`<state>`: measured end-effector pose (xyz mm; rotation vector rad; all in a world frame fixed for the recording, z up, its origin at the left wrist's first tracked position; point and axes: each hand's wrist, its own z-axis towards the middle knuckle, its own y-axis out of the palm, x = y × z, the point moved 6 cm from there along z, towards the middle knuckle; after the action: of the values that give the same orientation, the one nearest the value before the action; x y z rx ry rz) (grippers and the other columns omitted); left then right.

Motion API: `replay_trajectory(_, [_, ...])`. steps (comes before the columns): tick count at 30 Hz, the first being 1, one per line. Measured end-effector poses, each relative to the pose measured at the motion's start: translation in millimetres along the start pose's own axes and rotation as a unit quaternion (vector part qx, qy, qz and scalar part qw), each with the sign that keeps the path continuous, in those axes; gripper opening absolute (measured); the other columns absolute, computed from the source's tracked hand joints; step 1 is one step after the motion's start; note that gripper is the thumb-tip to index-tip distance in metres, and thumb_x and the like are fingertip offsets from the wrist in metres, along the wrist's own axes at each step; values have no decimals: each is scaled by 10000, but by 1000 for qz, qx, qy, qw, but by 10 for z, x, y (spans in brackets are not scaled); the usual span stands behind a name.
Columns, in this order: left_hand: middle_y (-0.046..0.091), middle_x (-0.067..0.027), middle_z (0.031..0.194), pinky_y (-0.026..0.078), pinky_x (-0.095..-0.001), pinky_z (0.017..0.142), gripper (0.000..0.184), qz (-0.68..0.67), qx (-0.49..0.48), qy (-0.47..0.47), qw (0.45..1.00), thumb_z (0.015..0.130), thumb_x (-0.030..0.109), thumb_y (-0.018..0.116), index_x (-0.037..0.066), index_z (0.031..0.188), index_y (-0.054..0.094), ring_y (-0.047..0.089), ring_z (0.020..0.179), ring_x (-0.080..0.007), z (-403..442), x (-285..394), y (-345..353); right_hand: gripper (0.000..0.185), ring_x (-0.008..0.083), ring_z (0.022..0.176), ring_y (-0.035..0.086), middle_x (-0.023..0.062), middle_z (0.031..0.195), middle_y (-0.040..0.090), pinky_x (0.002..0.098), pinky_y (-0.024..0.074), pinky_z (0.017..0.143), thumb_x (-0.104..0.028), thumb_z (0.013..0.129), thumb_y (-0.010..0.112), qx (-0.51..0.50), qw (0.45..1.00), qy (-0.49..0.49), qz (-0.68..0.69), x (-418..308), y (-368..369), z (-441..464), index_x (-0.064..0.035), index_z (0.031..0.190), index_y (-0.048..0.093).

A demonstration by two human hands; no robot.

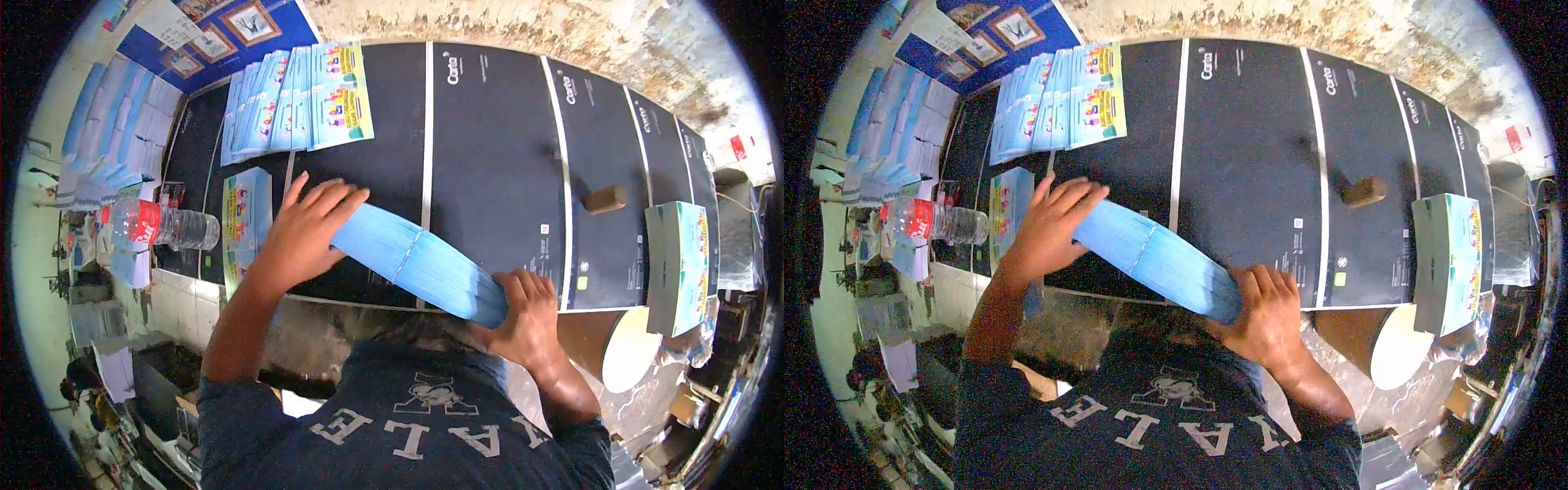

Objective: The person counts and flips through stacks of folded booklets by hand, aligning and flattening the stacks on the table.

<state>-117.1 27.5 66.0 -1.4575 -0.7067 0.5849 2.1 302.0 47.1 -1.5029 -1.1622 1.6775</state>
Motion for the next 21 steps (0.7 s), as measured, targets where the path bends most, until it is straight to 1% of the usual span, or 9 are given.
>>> replay_trajectory(1, [522, -129, 1434, 245, -558, 1185, 869, -6, -10, -4, 1000, 639, 192, 857, 114, 1428, 502, 467, 1363, -292, -30, 67, 81, 750, 355, 972, 622, 168, 1029, 626, 465, 467, 907, -471, 608, 858, -16, 1000, -4, -19, -9, 105, 16, -8, 1143, 610])
replay_trajectory(4, [264, -178, 1623, 164, -625, 1199, 1074, 96, -102, 38, 989, 573, 175, 837, 70, 1524, 348, 239, 1505, -364, 30, 242, 352, 855, 367, 963, 626, 178, 1041, 614, 459, 483, 873, -594, 604, 848, -71, 996, -26, -55, -13, 116, 164, 14, 1143, 580])
replay_trajectory(6, [279, -178, 1615, 169, -631, 1195, 1095, 10, -76, 34, 996, 554, 212, 847, 79, 1522, 354, 250, 1497, -375, 9, 371, 351, 946, 394, 971, 638, 205, 1047, 626, 472, 499, 848, -760, 609, 779, -178, 982, -20, -55, -47, 95, 227, 22, 1100, 575])
replay_trajectory(7, [294, -179, 1607, 174, -636, 1190, 1116, -70, -39, 24, 997, 535, 249, 858, 87, 1520, 360, 262, 1489, -387, 18, 396, 325, 946, 394, 971, 638, 205, 1047, 626, 472, 499, 848, -760, 609, 779, -186, 981, -20, -54, -5, 42, 354, 22, 1100, 575])
replay_trajectory(11, [310, -184, 1595, 165, -639, 1186, 1143, -76, -22, 15, 997, 481, 317, 881, 134, 1496, 389, 283, 1474, -400, -52, 357, 433, 945, 426, 1050, 642, 268, 1065, 652, 494, 496, 915, -766, 698, 713, -296, 953, -16, 61, 157, 136, 895, 54, 1148, 577])
replay_trajectory(13, [305, -184, 1597, 138, -639, 1192, 1149, -86, -34, 8, 996, 473, 343, 888, 142, 1489, 392, 272, 1479, -399, -73, 343, 458, 1016, 438, 1146, 614, 297, 1192, 631, 469, 482, 992, -751, 720, 712, -451, 879, 36, 152, 230, 485, 974, 67, 1295, 532])
replay_trajectory(15, [275, -152, 1616, 149, -638, 1182, 1122, -98, -35, -5, 995, 549, 371, 914, 187, 1511, 367, 245, 1499, -365, -88, 328, 468, 1064, 436, 1220, 580, 311, 1287, 594, 450, 460, 1047, -711, 733, 735, -477, 864, 19, 158, 314, 618, 1022, 73, 1397, 458])
replay_trajectory(17, [268, -146, 1622, 147, -639, 1182, 1129, -97, -54, -14, 994, 540, 384, 915, 192, 1512, 374, 240, 1502, -363, -98, 318, 488, 996, 405, 1218, 594, 259, 1351, 582, 470, 484, 1012, -610, 710, 810, -377, 895, -109, 210, 248, 567, 1172, -7, 1421, 462])
replay_trajectory(21, [248, -158, 1637, 86, -656, 1196, 1092, -94, -78, -18, 992, 533, 404, 862, 183, 1503, 411, 199, 1515, -402, -125, 319, 566, 1007, 386, 1221, 587, 246, 1341, 578, 469, 478, 1023, -563, 701, 842, -489, 813, -48, 311, 222, 725, 1385, -14, 1444, 442])
